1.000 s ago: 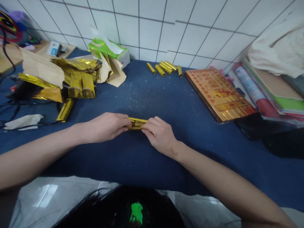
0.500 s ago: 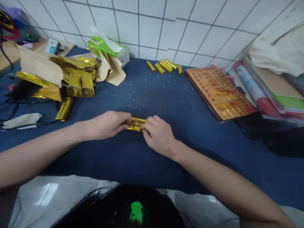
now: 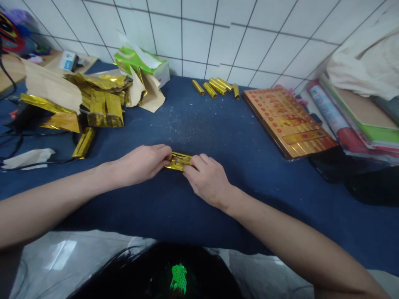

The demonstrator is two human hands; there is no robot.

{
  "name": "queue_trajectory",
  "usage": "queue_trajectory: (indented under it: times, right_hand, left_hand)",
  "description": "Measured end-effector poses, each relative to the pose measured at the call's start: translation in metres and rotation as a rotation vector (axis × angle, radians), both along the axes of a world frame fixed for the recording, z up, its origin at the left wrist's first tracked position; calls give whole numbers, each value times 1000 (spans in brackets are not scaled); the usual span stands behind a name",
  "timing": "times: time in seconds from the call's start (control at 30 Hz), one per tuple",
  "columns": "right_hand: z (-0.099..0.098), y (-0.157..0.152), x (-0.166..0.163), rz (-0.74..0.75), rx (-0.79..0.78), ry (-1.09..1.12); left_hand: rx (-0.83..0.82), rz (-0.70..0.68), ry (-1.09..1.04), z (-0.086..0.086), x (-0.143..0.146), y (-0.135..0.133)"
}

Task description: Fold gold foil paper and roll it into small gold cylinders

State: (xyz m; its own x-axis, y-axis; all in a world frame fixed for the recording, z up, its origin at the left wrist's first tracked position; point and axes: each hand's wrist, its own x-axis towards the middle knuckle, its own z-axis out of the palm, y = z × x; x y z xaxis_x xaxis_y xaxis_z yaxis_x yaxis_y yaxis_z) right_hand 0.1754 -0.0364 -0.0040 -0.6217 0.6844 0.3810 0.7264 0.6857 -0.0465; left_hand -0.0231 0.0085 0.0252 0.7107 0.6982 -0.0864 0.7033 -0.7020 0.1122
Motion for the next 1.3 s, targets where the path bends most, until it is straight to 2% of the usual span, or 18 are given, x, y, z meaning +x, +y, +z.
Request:
queue_trajectory:
  times: [0.17, 0.33, 0.53, 0.63, 0.8, 1.0, 1.3]
  right_hand:
    - [0, 1, -1, -19, 48, -21]
    - [-3, 2, -2, -34, 75, -32]
    - [-4, 2, -3, -59, 67, -64]
    - [-2, -1, -5, -51, 53, -60]
    - [3, -9, -8, 69, -3, -84]
    - [3, -16, -11, 84, -32, -118]
    - [3, -18, -14, 134, -103, -144]
  left_hand:
    - [181, 40, 118, 3, 6, -5]
    - [227, -126, 146, 5, 9, -21]
    - [380, -147, 163, 5, 10, -44]
    - [374, -145, 189, 5, 10, -45]
    - [313, -97, 247, 5, 8, -38]
    - [294, -141, 182, 2, 3, -33]
    - [162, -145, 117, -1, 0, -30]
